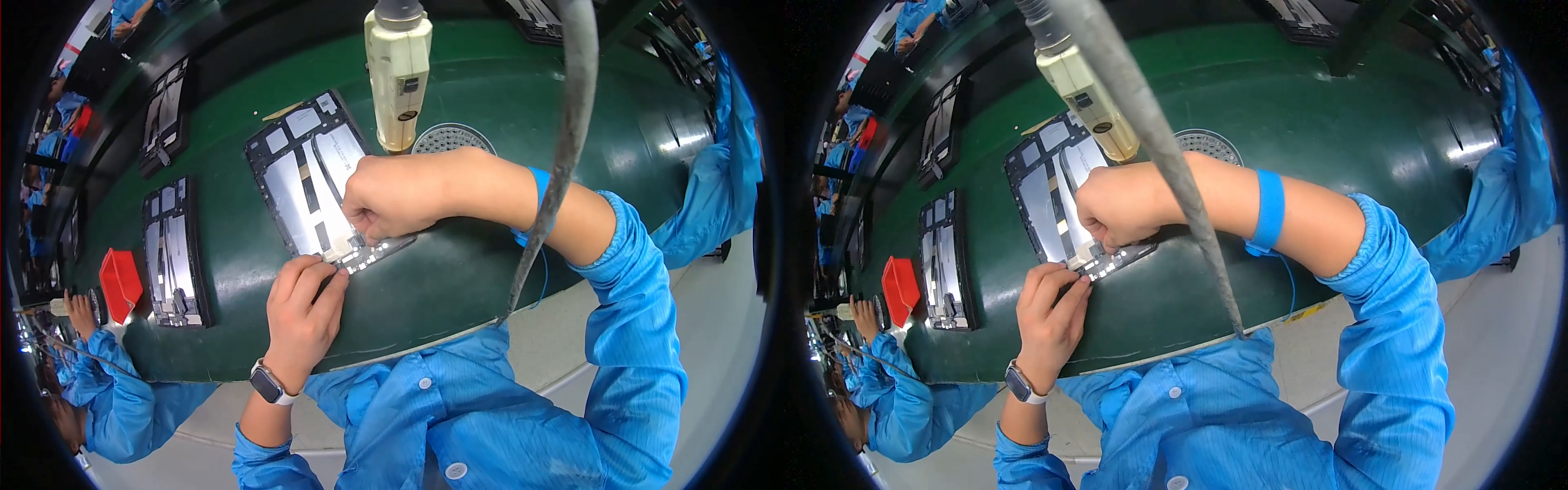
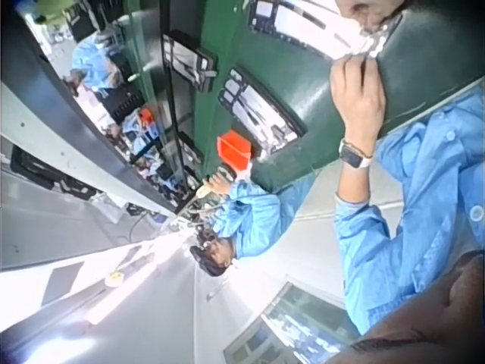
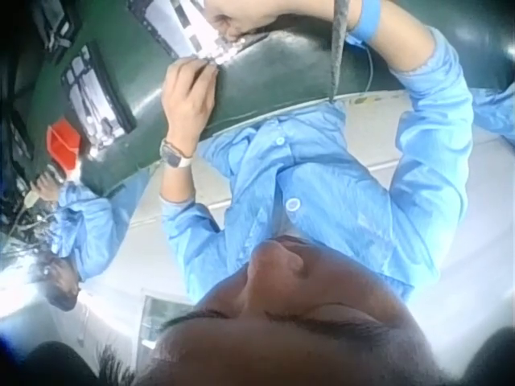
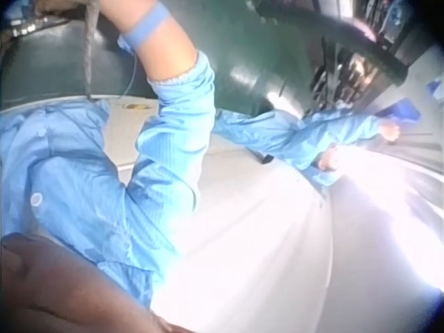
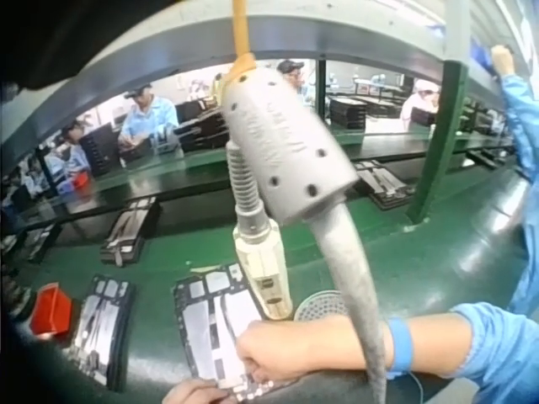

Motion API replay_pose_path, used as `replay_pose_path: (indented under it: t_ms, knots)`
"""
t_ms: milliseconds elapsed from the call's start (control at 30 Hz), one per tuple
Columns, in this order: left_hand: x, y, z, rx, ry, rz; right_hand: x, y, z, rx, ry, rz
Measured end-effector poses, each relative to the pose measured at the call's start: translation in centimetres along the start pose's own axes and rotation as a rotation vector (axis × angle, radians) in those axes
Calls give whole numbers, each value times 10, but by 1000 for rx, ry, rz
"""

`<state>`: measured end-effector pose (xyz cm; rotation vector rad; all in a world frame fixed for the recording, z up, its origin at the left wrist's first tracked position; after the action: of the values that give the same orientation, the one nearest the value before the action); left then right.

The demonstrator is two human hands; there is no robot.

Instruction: The person assembles internal electronic components into tablet-sized screen panels by hand, securing them with screws using an electric screwdriver.

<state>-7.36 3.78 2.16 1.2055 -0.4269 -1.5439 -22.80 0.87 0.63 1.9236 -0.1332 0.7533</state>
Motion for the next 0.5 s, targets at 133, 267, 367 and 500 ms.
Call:
replay_pose_path:
  t_ms: [133, 267, 367, 500]
  knots:
    - [1, 1, 0, -12, -11, -1, 3, 1, 0, 8, -20, -21]
    - [1, -1, 6, -8, -5, -11, 7, 3, 0, -22, -24, -78]
    - [-1, 1, 15, 31, 8, 6, 7, 5, -3, -74, 0, -107]
    - [42, 18, 32, 56, 77, 150, 18, 23, -28, -399, 138, 124]
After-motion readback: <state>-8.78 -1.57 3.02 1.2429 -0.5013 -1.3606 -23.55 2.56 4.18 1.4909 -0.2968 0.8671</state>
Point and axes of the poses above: each hand's wrist, its own z-axis towards the middle knuckle, its own y-axis out of the back of the hand, x = y × z, the point moved 8 cm from there along z, towards the middle knuckle, and after that the axes turned 11 degrees about -z, right-handed, at the moved point
